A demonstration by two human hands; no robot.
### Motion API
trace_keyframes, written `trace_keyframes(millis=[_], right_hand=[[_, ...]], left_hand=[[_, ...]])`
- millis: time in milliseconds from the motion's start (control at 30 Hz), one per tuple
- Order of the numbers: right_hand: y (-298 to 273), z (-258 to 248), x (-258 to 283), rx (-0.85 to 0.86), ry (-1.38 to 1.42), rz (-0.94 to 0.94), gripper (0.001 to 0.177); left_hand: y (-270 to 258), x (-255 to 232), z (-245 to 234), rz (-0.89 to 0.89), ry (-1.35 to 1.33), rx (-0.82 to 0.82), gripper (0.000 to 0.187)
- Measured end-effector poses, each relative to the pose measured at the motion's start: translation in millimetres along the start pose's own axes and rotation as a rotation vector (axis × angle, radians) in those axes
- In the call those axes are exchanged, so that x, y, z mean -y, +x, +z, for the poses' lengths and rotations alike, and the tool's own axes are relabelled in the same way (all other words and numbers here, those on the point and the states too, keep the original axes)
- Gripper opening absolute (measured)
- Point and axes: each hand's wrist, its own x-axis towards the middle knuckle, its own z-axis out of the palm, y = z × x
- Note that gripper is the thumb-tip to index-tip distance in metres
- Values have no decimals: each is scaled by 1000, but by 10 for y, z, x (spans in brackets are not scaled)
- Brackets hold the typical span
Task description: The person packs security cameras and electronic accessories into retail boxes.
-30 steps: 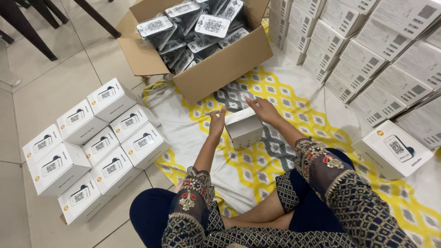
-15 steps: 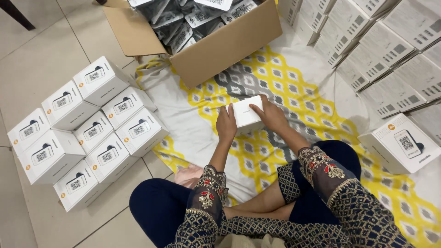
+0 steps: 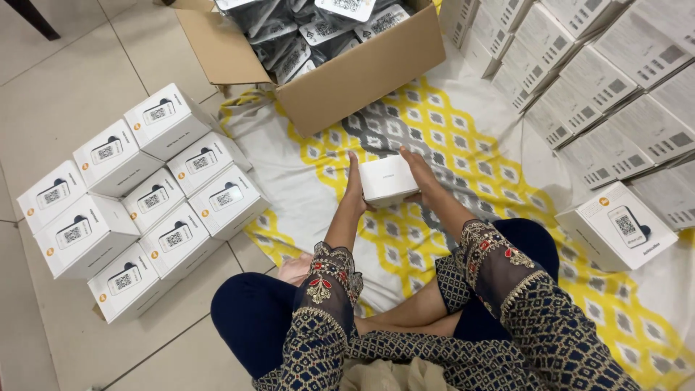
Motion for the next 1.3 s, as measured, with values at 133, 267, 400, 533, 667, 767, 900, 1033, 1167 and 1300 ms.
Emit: trace_keyframes(millis=[133, 267, 400, 533, 667, 767, 900, 1033, 1167, 1300], right_hand=[[-129, 321, 216, -159, 129, -77, 63], [-83, 642, 452, -229, 162, -344, 41], [-148, 1054, 701, -235, 20, -531, 35], [-182, 1517, 873, -25, 23, -768, 38], [-71, 2077, 995, 130, 106, -855, 56], [-101, 2542, 1075, 154, 17, -586, 72], [-272, 3229, 1062, 304, -134, -146, 104], [-24, 3942, 820, 513, -87, -178, 121], [165, 4474, 712, 533, -53, -208, 120], [307, 4906, 659, 572, -83, -247, 109]], left_hand=[[1097, 170, -577, 236, -147, 123, 88], [-10, -555, -467, 184, -46, 11, 66], [-791, -984, -655, 83, -37, 4, 69], [-782, -1038, -1234, 235, -296, 123, 68], [-1292, -1155, -1491, 467, -314, -167, 78], [-1260, -1167, -1825, 627, -486, -442, 88], [-1098, -1106, -2329, 960, -625, -596, 103], [-1278, -1135, -2679, 863, -682, -803, 109], [-1489, -1230, -3007, 787, -839, -857, 107], [-1300, -1218, -3534, 902, -880, -847, 109]])
